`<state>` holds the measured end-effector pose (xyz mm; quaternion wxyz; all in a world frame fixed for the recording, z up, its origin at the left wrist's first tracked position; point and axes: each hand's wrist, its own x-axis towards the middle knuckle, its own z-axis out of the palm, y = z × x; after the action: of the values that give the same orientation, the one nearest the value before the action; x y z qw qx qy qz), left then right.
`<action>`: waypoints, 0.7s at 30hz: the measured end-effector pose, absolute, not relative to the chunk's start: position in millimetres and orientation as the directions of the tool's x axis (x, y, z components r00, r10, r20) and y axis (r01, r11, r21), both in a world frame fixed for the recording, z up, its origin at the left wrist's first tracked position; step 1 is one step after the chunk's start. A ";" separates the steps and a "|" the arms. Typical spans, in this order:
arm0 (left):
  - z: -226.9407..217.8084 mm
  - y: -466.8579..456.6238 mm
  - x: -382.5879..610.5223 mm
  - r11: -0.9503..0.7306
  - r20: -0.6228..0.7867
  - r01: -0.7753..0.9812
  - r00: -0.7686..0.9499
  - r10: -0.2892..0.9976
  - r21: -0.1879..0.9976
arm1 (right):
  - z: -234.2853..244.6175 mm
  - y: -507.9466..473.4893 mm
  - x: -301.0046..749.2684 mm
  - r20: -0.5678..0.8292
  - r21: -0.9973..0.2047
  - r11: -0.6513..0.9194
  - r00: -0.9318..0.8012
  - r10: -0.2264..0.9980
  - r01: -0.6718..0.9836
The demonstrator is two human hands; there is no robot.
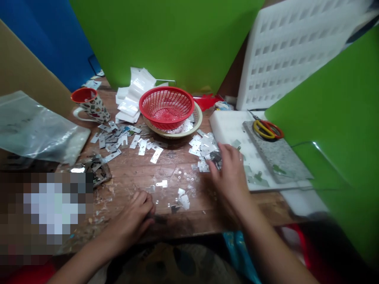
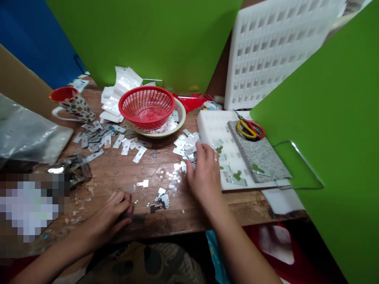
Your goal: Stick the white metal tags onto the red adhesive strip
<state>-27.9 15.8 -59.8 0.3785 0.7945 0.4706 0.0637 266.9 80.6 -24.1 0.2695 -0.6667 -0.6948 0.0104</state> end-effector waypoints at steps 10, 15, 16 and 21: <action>-38.0 37.9 -33.5 0.257 -0.208 0.359 -0.170 0.963 0.897 | -72.8 23.2 154.8 0.036 -0.305 0.524 -0.540 0.841 0.795; -32.1 35.0 -28.0 0.297 -0.238 0.241 -0.244 0.940 0.924 | -75.9 34.4 135.2 0.058 -0.317 0.611 -0.629 0.776 0.725; -34.2 33.5 -29.2 0.283 -0.226 0.245 -0.234 0.945 0.927 | -75.4 29.4 141.1 0.068 -0.324 0.631 -0.647 0.759 0.705; -47.0 31.1 -34.5 0.268 -0.214 0.310 -0.198 0.956 0.912 | -73.7 1.2 203.2 0.010 -0.322 0.516 -0.543 0.840 0.794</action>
<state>-34.5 31.1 -47.0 0.4245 0.4698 0.6738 0.3808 203.2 1.2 -73.7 0.0821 -0.4711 -0.8669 0.1408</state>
